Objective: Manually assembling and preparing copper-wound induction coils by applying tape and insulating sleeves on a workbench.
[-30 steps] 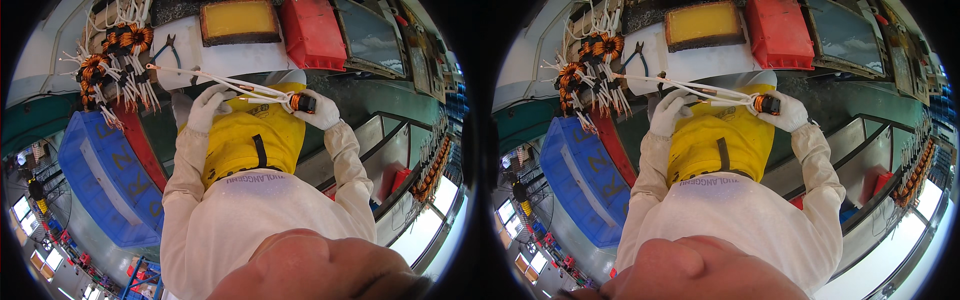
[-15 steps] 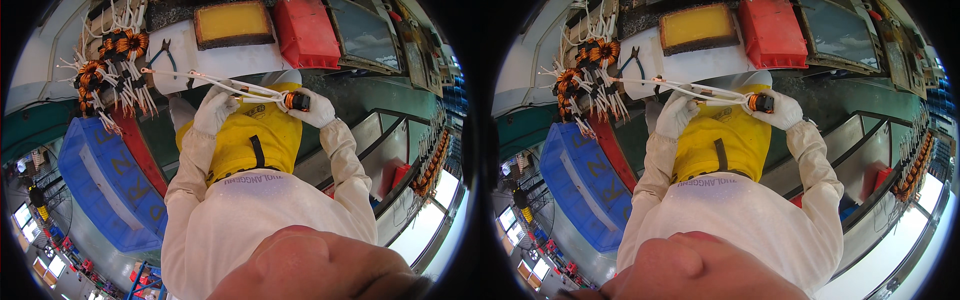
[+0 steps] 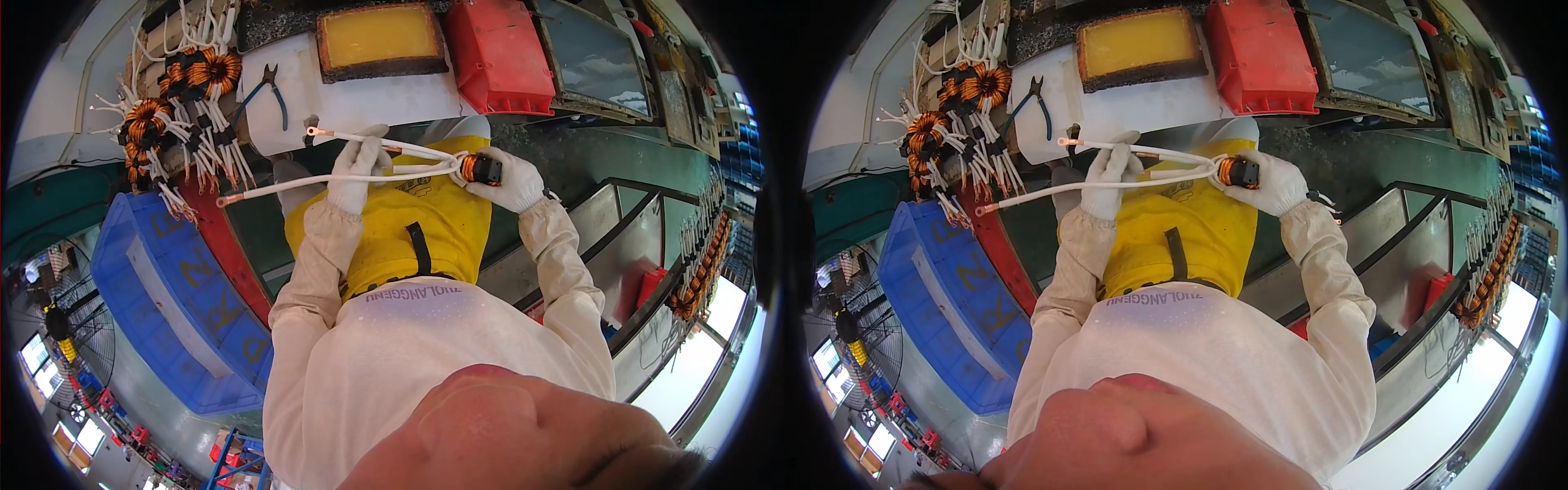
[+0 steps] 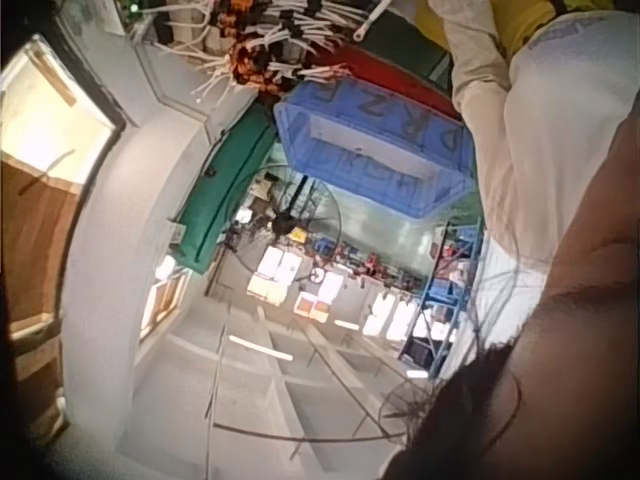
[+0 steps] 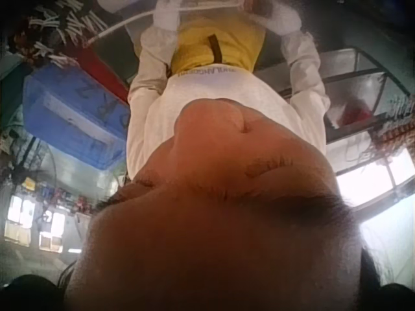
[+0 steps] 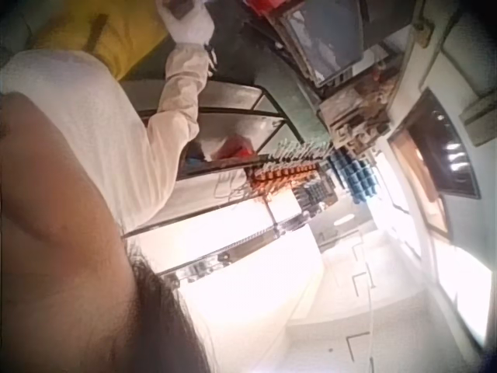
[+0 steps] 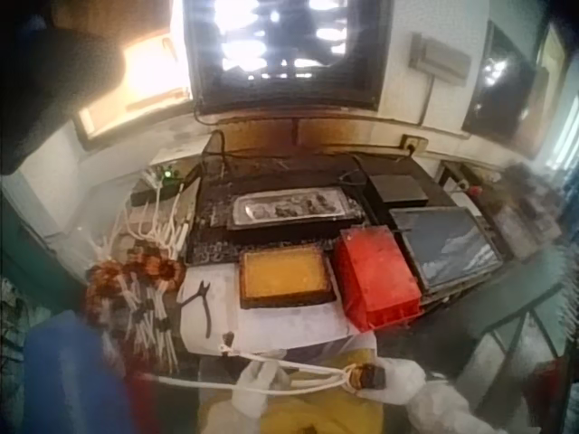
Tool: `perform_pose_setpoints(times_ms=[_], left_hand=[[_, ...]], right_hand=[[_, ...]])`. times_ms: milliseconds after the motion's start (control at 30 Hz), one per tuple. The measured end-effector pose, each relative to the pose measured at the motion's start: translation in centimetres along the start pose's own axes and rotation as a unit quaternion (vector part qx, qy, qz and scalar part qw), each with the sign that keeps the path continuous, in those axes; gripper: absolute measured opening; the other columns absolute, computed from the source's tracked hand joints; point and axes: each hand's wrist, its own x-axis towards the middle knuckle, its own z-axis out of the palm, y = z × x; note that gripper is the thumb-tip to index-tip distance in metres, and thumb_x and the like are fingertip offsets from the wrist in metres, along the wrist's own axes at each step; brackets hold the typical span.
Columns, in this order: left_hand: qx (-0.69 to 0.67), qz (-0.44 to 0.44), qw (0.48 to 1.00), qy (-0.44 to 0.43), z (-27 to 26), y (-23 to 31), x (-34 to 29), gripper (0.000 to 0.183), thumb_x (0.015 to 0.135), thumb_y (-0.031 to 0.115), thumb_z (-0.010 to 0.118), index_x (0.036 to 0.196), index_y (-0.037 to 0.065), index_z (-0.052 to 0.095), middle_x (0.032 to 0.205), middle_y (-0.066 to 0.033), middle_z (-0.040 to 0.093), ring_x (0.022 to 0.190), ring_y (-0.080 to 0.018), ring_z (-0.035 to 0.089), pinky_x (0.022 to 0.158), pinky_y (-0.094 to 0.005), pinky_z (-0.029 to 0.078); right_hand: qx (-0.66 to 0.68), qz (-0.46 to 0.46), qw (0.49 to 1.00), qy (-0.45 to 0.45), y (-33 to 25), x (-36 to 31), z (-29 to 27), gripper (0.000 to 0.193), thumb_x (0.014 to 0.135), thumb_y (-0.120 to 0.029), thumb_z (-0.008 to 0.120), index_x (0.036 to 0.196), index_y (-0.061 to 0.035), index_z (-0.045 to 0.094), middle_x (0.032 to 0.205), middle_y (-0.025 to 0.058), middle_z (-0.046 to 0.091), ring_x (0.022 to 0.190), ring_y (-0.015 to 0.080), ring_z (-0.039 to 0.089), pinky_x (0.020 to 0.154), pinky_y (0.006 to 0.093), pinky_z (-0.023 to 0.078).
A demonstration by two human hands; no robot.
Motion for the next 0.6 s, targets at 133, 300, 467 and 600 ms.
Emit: perform_pose_setpoints(times_ms=[133, 300, 467, 600], left_hand=[[0.024, 0.028, 0.999, -0.016, -0.1, -0.6, 0.1, 0.041, 0.105, 0.031, 0.060, 0.130, -0.001, 0.064, 0.087, -0.0024, 0.064, 0.066, -0.0054, 0.050, 0.059, -0.0206, 0.042], [-0.145, -0.040, 0.987, -0.050, 0.1, -1.8, -1.0, 0.036, 0.108, 0.033, 0.056, 0.125, 0.002, 0.063, 0.077, 0.0019, 0.056, 0.059, -0.0049, 0.041, 0.056, -0.0234, 0.038], [-0.151, -0.112, 0.972, -0.145, 0.0, -2.8, -3.8, 0.041, 0.109, 0.036, 0.052, 0.131, 0.002, 0.061, 0.068, 0.0059, 0.040, 0.056, -0.0058, 0.034, 0.053, -0.0256, 0.030], [-0.121, -0.198, 0.953, -0.195, 2.2, -4.4, -5.1, 0.042, 0.109, 0.036, 0.051, 0.133, 0.003, 0.062, 0.072, 0.0049, 0.041, 0.058, -0.0065, 0.034, 0.054, -0.0248, 0.028]], right_hand=[[0.011, 0.002, 1.000, 0.019, 0.1, -0.2, 0.0, 0.069, 0.071, -0.052, 0.085, 0.125, -0.0123, 0.067, 0.107, 0.0148, 0.075, 0.096, 0.0342, 0.073, 0.087, 0.0407, 0.058], [0.063, 0.082, 0.995, -0.005, 0.6, -0.5, -0.1, 0.072, 0.070, -0.052, 0.086, 0.127, -0.0121, 0.066, 0.108, 0.0152, 0.075, 0.100, 0.0326, 0.073, 0.088, 0.0387, 0.058], [0.090, 0.114, 0.989, 0.037, 0.6, -0.4, 0.4, 0.074, 0.070, -0.054, 0.086, 0.127, -0.0127, 0.066, 0.106, 0.0154, 0.075, 0.098, 0.0324, 0.074, 0.088, 0.0385, 0.058], [0.084, 0.123, 0.989, 0.011, 0.5, 0.2, 0.1, 0.075, 0.070, -0.057, 0.085, 0.128, -0.0122, 0.066, 0.105, 0.0157, 0.075, 0.096, 0.0328, 0.074, 0.087, 0.0391, 0.058]])
